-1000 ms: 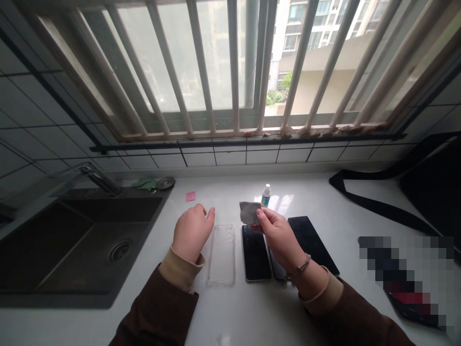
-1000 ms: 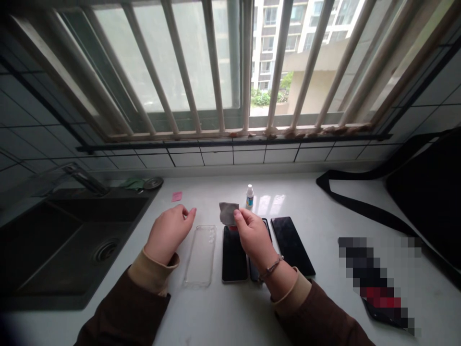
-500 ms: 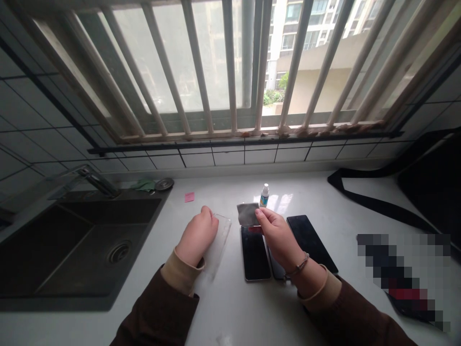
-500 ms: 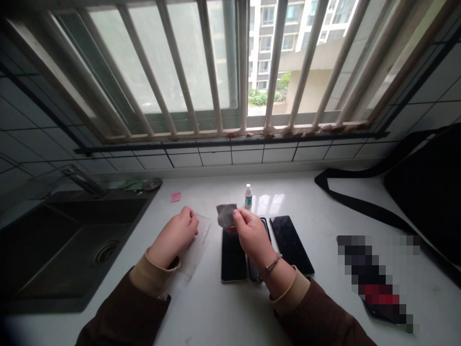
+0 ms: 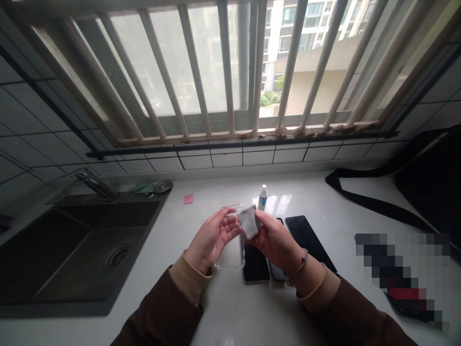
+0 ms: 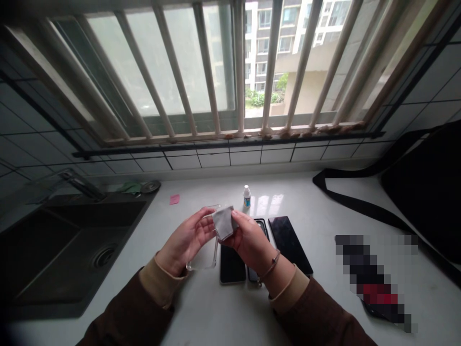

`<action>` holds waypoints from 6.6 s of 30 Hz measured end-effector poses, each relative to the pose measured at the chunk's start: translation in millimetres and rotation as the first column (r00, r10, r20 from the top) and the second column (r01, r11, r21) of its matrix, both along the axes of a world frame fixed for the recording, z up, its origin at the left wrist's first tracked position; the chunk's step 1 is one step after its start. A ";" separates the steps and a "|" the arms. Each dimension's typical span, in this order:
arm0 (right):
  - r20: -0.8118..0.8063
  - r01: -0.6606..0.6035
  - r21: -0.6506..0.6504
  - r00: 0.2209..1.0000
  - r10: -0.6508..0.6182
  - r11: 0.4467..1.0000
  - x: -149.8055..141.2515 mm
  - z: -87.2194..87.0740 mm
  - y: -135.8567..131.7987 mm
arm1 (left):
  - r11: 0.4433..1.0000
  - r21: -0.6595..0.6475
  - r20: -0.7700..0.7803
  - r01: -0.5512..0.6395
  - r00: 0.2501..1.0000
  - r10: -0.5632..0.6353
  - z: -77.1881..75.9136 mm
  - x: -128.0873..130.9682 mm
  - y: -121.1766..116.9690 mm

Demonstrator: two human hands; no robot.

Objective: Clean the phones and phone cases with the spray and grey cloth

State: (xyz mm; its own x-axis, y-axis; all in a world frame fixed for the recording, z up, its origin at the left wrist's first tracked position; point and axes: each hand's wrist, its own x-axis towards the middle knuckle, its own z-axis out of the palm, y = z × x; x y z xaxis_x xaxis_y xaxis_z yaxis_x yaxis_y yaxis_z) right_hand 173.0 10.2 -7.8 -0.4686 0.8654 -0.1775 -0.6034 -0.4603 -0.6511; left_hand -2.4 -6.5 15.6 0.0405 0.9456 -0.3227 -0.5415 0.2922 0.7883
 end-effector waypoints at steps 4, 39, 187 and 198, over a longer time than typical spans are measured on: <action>-0.020 0.060 -0.040 0.998 -0.060 0.997 1.9 -2.7 3.8 | 1.000 -0.004 0.264 -0.027 0.964 0.027 8.1 9.8 -4.9; 0.349 -0.282 0.934 0.600 -0.720 0.217 -5.9 -12.6 -18.7 | 0.993 0.007 0.219 -0.118 0.969 0.113 -7.4 43.7 -21.6; 0.049 0.026 0.218 0.998 -0.038 0.976 -9.6 0.6 -22.0 | 0.963 0.268 -0.137 -0.024 0.989 0.063 -21.2 23.2 -17.9; 0.140 -0.169 0.302 0.981 0.132 0.938 -8.8 -9.5 -24.8 | 0.943 0.215 -0.005 -0.254 0.965 0.261 -14.2 23.5 -14.4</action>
State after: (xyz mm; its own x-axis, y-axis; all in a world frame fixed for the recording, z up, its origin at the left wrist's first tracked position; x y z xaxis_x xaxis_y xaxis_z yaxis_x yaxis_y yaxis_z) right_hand 164.1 -14.6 -17.2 -0.5903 0.8067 0.0287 -0.4550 -0.3031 -0.8373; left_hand 21.1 -21.0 1.4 -0.2209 0.9689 -0.1116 -0.5484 -0.0288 0.8357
